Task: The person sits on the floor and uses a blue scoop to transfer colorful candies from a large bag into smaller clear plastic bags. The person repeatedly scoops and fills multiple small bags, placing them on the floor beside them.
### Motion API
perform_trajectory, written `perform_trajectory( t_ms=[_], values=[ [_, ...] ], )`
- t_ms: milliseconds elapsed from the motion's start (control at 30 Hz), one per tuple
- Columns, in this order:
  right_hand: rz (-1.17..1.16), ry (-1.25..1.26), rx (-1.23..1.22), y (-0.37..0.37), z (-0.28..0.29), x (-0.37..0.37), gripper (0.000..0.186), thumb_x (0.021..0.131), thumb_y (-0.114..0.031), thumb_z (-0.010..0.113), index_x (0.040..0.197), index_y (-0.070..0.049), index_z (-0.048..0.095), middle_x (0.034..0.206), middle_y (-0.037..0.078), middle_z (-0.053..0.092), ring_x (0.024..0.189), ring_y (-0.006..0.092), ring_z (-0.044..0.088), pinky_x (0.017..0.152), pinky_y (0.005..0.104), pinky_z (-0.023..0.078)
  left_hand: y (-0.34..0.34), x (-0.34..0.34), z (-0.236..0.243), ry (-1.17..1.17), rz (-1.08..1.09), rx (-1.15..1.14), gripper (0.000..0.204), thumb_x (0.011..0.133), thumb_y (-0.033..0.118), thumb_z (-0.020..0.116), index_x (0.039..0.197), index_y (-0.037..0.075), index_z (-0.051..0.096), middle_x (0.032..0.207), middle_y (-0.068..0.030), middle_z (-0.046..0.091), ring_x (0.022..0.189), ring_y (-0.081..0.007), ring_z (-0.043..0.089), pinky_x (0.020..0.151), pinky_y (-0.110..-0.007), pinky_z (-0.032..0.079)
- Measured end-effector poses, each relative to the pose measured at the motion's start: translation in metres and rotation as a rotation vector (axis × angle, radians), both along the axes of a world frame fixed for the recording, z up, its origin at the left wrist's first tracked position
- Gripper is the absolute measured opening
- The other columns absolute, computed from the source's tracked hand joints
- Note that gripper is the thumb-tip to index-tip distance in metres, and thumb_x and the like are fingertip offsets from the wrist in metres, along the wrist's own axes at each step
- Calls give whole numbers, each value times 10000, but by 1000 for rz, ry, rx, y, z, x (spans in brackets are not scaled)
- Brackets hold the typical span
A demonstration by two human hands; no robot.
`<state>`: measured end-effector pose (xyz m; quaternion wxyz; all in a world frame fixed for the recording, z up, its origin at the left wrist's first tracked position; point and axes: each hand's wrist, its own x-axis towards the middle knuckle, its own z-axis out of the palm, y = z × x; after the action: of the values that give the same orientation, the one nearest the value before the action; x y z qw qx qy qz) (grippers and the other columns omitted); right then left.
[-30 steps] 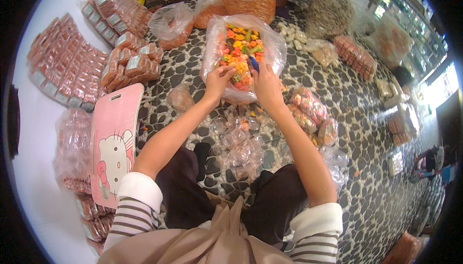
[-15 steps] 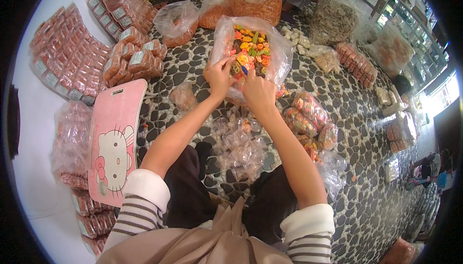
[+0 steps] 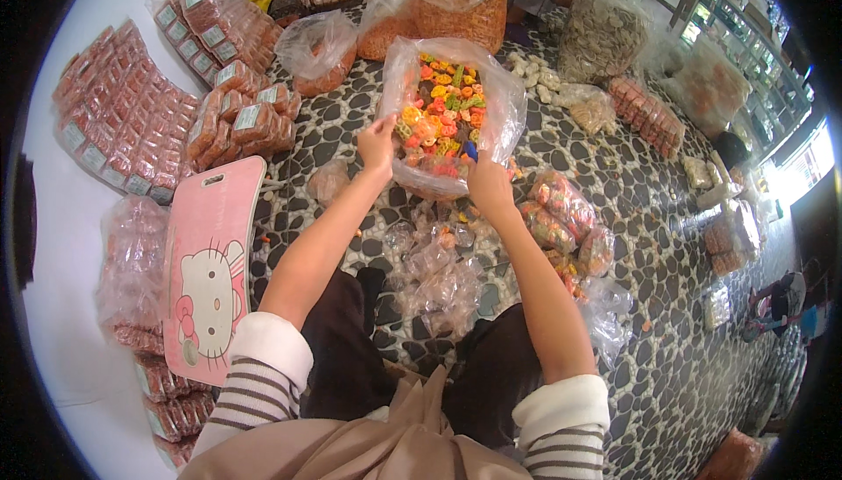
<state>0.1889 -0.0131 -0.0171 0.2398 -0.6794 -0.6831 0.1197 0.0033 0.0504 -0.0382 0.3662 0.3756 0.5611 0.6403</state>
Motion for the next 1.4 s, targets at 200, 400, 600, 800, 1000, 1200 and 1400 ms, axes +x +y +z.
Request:
perform_trajectory(
  t_ms=[200,400,600,800,1000,1200,1400],
  values=[
    [136,387,185,36,1,-8,392,716,-273,684,932,16,531,822,196,591,773,349,577,667,400,426,-5,18,-13,183,-120,97,306,826,299,604,901,7,659,758,-64,655,668,-135,567,648,-288,432],
    [196,459,72,61,2,-25,355,697,-206,680,982,-22,571,735,102,603,637,176,570,589,314,440,-6,16,-2,80,-177,67,264,837,260,604,954,26,638,745,-49,616,656,-120,550,631,-272,428],
    [118,444,140,66,2,-22,248,705,-175,658,867,2,598,621,104,584,548,162,561,515,313,425,-5,17,9,451,-317,319,277,820,208,620,1050,56,590,858,-86,537,750,-183,556,669,-303,452],
    [86,182,226,74,4,-19,182,772,-153,583,826,15,542,653,196,583,603,347,583,540,418,440,-12,17,29,1010,-311,418,264,741,162,659,976,67,584,1075,-131,464,989,-307,505,805,-370,447],
    [97,99,263,76,9,-14,203,780,-137,571,927,-2,532,760,231,578,698,391,579,589,455,458,-7,11,40,1253,-366,611,238,726,154,666,936,73,587,1048,-119,467,985,-280,497,822,-375,433],
    [124,41,235,70,12,-17,231,775,-155,581,963,-26,544,814,209,583,738,377,585,614,452,469,-5,4,37,1190,-567,540,303,733,261,662,928,43,584,1001,-111,499,977,-280,492,843,-381,411],
    [181,115,174,71,15,-19,209,779,-158,576,922,-7,548,798,228,585,745,388,582,617,454,460,-1,9,31,999,-659,387,394,737,406,641,873,39,590,981,-111,543,946,-272,501,828,-382,390]
  ],
)
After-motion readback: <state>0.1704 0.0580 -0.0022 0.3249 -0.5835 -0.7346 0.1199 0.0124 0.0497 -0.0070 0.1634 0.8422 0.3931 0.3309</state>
